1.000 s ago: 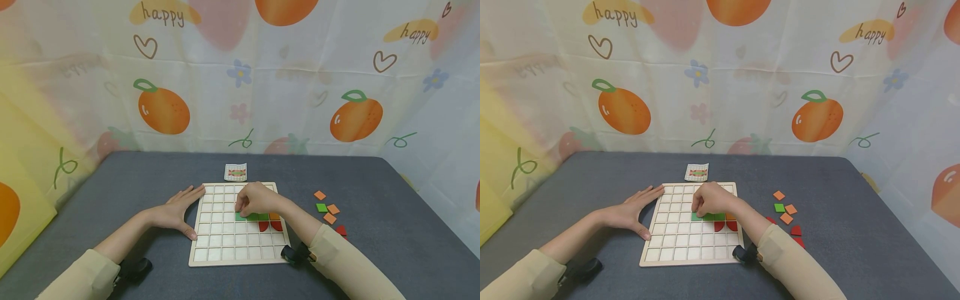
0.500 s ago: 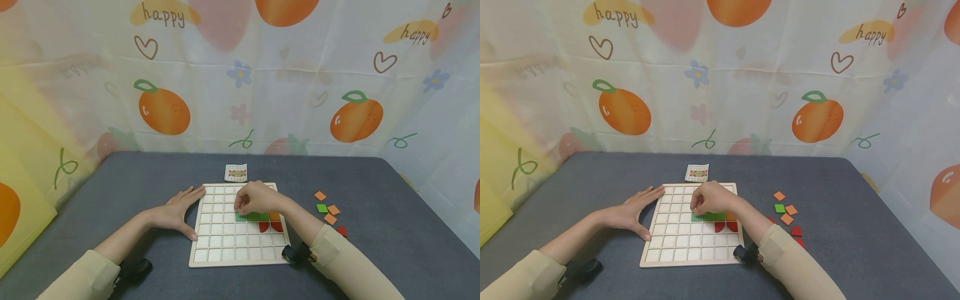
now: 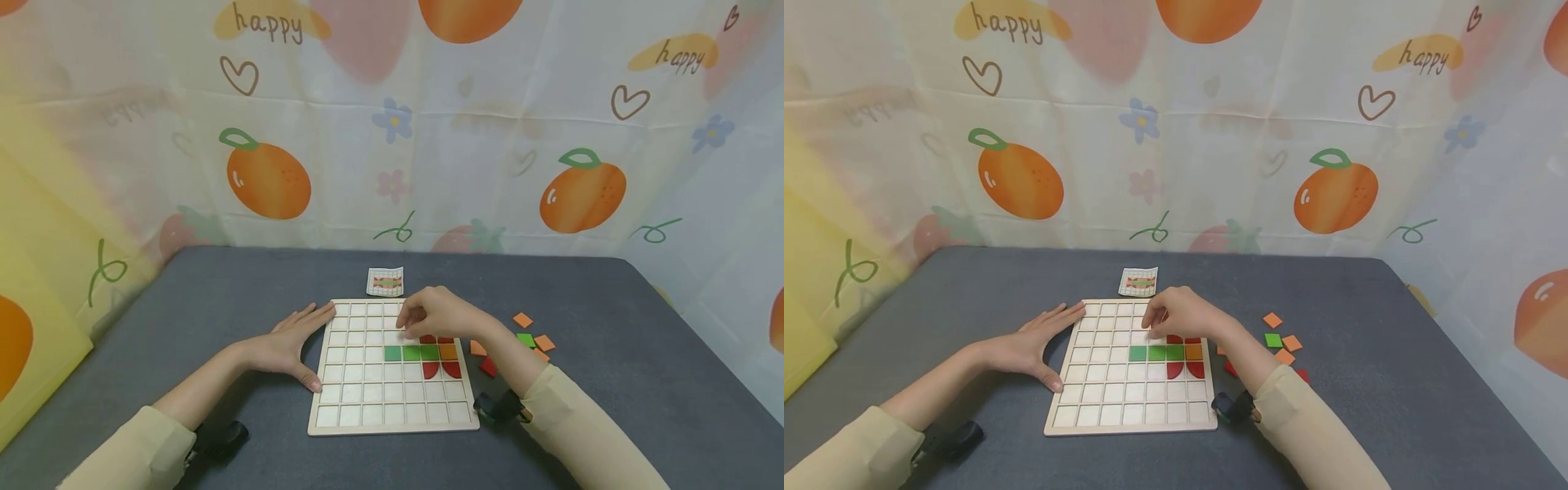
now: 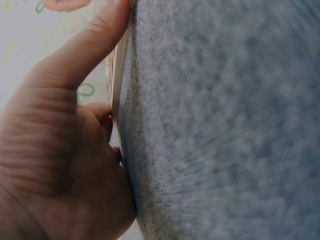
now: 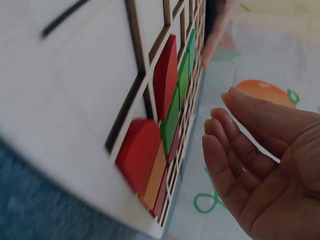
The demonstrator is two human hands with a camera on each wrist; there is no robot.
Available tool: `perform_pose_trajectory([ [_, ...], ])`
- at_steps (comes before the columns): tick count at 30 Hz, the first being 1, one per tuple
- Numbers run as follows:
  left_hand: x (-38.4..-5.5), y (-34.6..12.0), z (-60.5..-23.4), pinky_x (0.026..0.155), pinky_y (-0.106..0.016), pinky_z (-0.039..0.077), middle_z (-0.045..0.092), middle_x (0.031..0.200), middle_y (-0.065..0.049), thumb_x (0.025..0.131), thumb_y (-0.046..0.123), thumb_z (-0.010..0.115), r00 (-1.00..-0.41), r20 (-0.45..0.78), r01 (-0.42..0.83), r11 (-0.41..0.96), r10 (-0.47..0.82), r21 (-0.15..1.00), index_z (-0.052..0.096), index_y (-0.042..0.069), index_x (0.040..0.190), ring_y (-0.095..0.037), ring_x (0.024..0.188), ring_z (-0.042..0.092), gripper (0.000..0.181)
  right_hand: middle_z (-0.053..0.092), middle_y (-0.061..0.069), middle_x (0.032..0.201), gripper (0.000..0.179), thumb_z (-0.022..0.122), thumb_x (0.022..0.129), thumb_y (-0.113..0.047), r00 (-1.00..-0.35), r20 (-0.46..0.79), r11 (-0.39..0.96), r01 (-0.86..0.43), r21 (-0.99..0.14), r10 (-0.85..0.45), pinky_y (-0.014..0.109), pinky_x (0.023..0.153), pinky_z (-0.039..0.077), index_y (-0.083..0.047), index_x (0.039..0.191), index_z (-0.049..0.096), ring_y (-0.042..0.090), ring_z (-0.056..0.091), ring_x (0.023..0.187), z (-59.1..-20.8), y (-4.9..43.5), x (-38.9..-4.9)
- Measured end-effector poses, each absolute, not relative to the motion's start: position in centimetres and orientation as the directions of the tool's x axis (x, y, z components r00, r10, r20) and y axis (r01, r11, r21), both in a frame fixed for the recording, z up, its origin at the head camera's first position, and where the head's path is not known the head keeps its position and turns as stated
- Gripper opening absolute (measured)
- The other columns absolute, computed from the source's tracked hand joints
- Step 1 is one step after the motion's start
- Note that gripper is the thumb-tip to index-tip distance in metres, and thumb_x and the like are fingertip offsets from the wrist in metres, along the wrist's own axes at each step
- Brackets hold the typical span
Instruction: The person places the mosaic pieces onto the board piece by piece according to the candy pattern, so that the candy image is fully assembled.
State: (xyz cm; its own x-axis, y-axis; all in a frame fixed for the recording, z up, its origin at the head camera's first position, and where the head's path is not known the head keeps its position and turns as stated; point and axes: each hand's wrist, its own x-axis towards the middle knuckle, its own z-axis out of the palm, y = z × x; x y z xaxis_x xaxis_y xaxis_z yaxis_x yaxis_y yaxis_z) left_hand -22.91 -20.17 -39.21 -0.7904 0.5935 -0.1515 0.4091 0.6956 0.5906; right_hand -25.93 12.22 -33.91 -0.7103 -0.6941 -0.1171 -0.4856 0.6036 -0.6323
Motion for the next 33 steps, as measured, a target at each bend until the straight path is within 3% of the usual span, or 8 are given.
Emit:
perform_pose_trajectory([
  [25,-22.9,-20.0,-39.1,0.118,-0.07,0.001,0.004,0.169,-0.011,0.066,0.05,0.087,-0.793,-0.152,0.407,0.699,0.59,0.588,0.012,0.008,0.16,-0.045,0.155,-0.002,0.128,0.074,0.008,0.106,0.022,0.073,0.089,-0.015,-0.794,-0.18,0.705,-0.381,-0.598,-0.581,0.031,0.081,0.058,-0.008,0.109,0.072,0.015,0.069,0.096,-32.9,21.8,-26.5],
  [30,-22.9,-20.0,-39.1,0.119,-0.069,0.001,0.004,0.169,-0.012,0.066,0.05,0.087,-0.791,-0.151,0.409,0.697,0.592,0.59,0.012,0.008,0.16,-0.045,0.154,-0.002,0.128,0.074,0.012,0.107,0.024,0.072,0.089,-0.013,-0.812,-0.211,0.724,-0.327,-0.607,-0.544,0.032,0.065,0.055,-0.005,0.112,0.071,0.02,0.068,0.089,-32.9,24.2,-26.9],
  [33,-22.9,-20.0,-39.2,0.118,-0.07,0.001,0.004,0.169,-0.012,0.066,0.05,0.087,-0.792,-0.154,0.406,0.699,0.59,0.589,0.012,0.008,0.16,-0.045,0.154,-0.002,0.128,0.074,0.012,0.105,0.025,0.072,0.089,-0.012,-0.823,-0.237,0.739,-0.289,-0.608,-0.516,0.035,0.063,0.054,-0.004,0.112,0.07,0.019,0.067,0.085,-33.2,25.5,-27.1],
])
